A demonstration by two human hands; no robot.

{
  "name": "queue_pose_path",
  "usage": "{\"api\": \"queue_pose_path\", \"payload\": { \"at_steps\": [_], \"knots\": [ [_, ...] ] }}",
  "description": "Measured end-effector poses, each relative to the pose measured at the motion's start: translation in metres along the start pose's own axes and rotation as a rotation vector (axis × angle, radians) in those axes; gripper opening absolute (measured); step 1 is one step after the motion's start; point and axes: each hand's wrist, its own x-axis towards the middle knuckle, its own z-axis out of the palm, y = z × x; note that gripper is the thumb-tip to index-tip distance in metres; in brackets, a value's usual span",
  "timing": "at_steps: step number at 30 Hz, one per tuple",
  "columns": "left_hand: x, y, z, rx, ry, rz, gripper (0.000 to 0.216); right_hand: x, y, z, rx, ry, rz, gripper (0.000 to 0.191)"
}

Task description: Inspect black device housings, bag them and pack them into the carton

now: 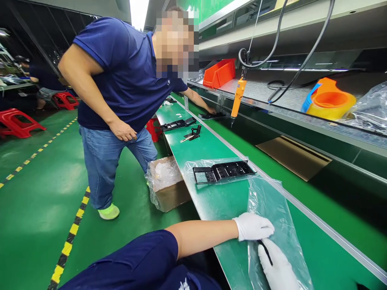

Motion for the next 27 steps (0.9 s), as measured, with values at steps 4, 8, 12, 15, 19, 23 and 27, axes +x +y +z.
{"api": "queue_pose_path", "payload": {
  "at_steps": [4, 8, 12, 15, 19, 23, 27],
  "knots": [
    [-0.006, 0.003, -0.002, 0.004, 0.041, -0.006, 0.037, -0.003, -0.001, 0.003, -0.024, 0.014, -0.071, 0.091],
    [-0.01, 0.002, -0.001, 0.007, 0.073, 0.017, 0.036, -0.01, -0.01, 0.004, -0.023, 0.025, -0.122, 0.074],
    [-0.011, -0.001, 0.001, 0.005, 0.074, 0.065, 0.035, -0.016, -0.019, 0.003, -0.024, 0.057, -0.146, 0.061],
    [-0.011, 0.0, 0.001, 0.008, 0.079, 0.07, 0.037, -0.017, -0.021, 0.001, -0.022, 0.063, -0.154, 0.058],
    [-0.012, 0.006, 0.0, 0.015, 0.058, 0.053, 0.037, -0.017, -0.014, 0.0, -0.034, 0.069, -0.13, 0.068],
    [-0.008, 0.009, -0.003, 0.02, 0.012, 0.055, 0.038, -0.009, 0.001, 0.0, -0.058, 0.107, -0.106, 0.081],
    [0.001, 0.006, -0.002, 0.026, -0.039, 0.046, 0.041, 0.01, 0.029, 0.005, -0.074, 0.158, -0.1, 0.091]
  ]
}}
